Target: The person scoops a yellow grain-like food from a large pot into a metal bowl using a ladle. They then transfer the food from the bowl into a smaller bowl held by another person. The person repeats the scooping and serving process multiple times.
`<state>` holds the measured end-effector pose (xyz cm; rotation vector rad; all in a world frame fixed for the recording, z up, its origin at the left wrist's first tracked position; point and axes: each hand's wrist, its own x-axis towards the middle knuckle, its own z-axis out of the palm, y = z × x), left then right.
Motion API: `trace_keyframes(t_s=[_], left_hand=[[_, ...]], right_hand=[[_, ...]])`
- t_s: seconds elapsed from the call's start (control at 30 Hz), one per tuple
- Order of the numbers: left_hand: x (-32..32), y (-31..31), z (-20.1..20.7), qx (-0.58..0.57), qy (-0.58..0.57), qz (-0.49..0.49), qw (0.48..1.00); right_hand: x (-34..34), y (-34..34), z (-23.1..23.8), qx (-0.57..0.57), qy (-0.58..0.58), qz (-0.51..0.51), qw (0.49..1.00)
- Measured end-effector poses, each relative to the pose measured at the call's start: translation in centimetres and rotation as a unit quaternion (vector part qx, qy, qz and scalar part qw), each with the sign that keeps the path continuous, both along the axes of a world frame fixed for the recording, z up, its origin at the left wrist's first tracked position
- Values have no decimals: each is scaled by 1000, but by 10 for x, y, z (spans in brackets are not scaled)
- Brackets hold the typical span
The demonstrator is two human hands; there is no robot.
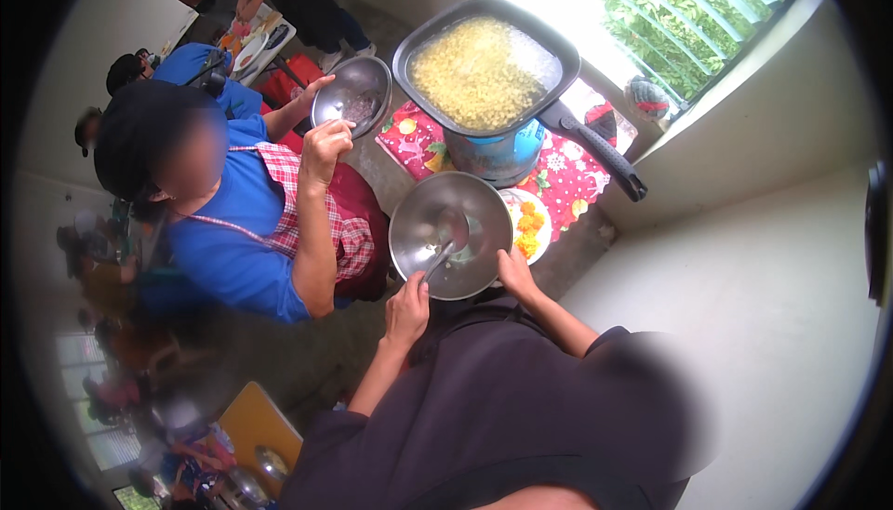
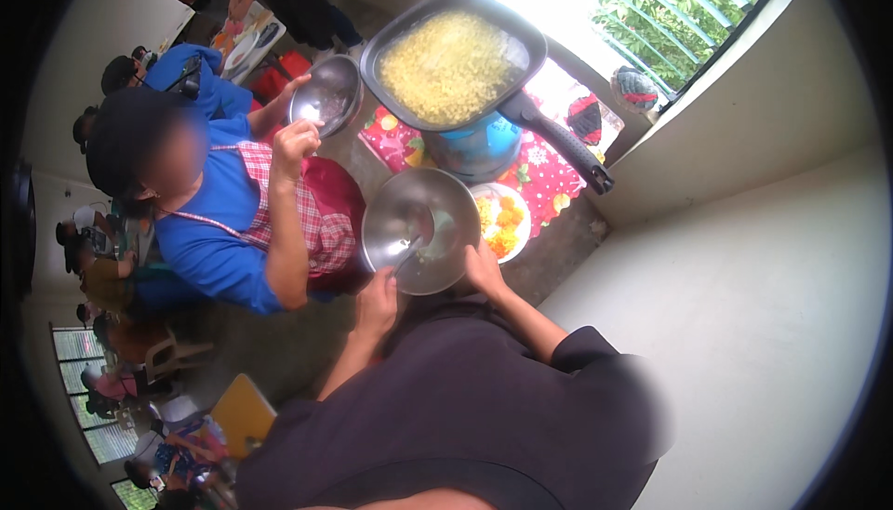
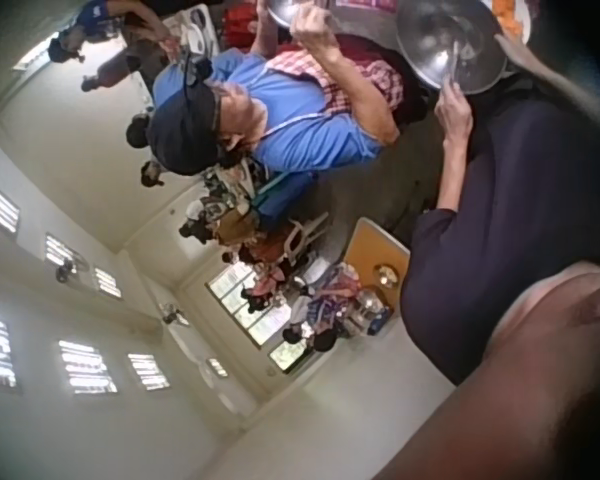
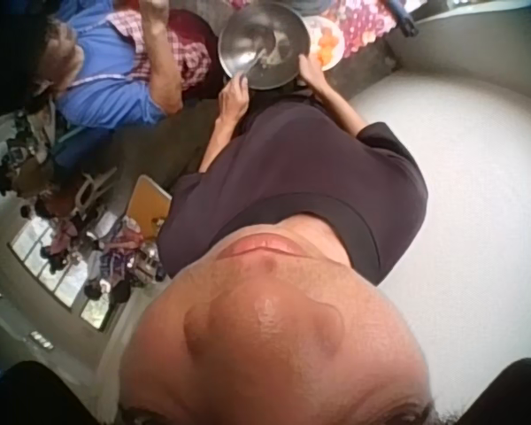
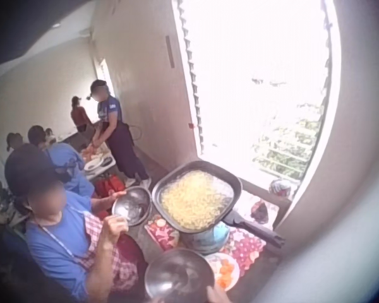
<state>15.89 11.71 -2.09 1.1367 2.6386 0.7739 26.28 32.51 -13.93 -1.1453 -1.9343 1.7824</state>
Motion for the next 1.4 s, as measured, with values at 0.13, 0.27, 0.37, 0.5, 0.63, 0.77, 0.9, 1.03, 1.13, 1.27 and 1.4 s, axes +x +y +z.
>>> trace_keyframes(t_s=[0.13,0.27,0.37,0.5,0.63,0.77,0.9,1.03,1.13,1.27,1.4], left_hand=[[3,0,4,19,14,-4,1000],[1,-4,3,15,17,-2,1000],[0,-3,4,17,30,-4,999],[-3,1,12,12,28,-6,1000],[-13,4,12,9,26,-12,1000],[-23,10,16,18,20,0,1000],[-33,15,19,14,6,17,1000],[-36,16,18,16,7,32,999],[-35,21,23,-4,-16,56,998],[-38,17,15,23,-19,46,998],[-40,14,19,55,17,27,998]], right_hand=[[0,1,4,6,-11,6,1000],[0,2,13,4,-18,14,1000],[0,4,14,0,-16,13,1000],[-5,6,22,20,0,-4,1000],[-11,12,29,-13,-35,11,999],[-17,21,33,-55,-61,43,996],[-25,17,22,-31,-44,-13,998],[-26,16,14,-33,-35,-18,999],[-27,19,18,-40,-39,-17,998],[-23,23,28,-80,-55,-10,995],[-19,23,24,-103,-68,-8,992]])
